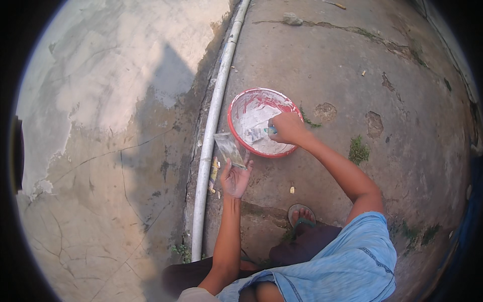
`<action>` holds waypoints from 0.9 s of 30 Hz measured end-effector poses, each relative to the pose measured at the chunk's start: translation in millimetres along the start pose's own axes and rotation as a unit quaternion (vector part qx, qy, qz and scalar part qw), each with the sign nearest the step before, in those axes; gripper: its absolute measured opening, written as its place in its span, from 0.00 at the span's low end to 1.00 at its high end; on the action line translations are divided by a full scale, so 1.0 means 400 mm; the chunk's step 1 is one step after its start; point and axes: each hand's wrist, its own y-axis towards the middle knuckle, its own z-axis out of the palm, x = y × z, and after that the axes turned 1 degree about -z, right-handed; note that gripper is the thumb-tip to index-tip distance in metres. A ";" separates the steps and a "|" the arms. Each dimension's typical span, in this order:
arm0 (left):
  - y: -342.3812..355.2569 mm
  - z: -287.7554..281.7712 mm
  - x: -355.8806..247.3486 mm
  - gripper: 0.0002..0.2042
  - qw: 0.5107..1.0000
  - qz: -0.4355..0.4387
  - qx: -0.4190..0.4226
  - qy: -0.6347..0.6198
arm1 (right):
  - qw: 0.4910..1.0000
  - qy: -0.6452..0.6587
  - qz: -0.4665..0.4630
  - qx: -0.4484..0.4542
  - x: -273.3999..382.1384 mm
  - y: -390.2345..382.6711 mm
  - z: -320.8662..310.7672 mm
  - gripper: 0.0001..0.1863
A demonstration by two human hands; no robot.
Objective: The person applies a white plaster-like substance to a curved concrete wall using a trowel and a bucket. They repeatedly scoop material from the bucket and spread it across the wall surface, smoothing it with the trowel.
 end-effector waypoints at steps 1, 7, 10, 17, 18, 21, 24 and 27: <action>0.000 -0.006 -0.001 0.21 1.000 -0.002 -0.002 0.022 | 0.999 0.040 0.033 0.013 -0.019 -0.002 0.009 0.15; -0.005 -0.023 -0.001 0.24 0.998 -0.003 -0.002 0.055 | 0.974 0.186 0.127 0.000 -0.087 -0.006 0.068 0.16; -0.005 -0.022 0.000 0.22 0.999 0.003 -0.001 0.035 | 0.991 0.073 0.096 -0.055 -0.065 -0.003 0.049 0.16; -0.008 -0.009 0.006 0.18 1.000 0.008 -0.007 0.008 | 0.993 -0.032 -0.056 -0.098 0.019 -0.015 0.084 0.09; -0.008 -0.011 0.003 0.18 1.000 0.011 -0.001 0.007 | 0.992 -0.036 -0.066 -0.098 0.033 -0.020 0.081 0.10; -0.008 -0.027 -0.008 0.24 0.999 0.008 -0.011 0.038 | 0.999 0.010 0.022 -0.041 0.049 -0.021 0.042 0.13; -0.011 -0.031 -0.010 0.23 0.999 0.002 -0.007 0.033 | 0.982 0.153 0.107 -0.017 0.004 -0.026 0.054 0.17; -0.005 -0.041 -0.009 0.22 1.000 -0.004 -0.013 0.025 | 0.975 0.185 0.119 -0.033 -0.044 -0.028 0.080 0.20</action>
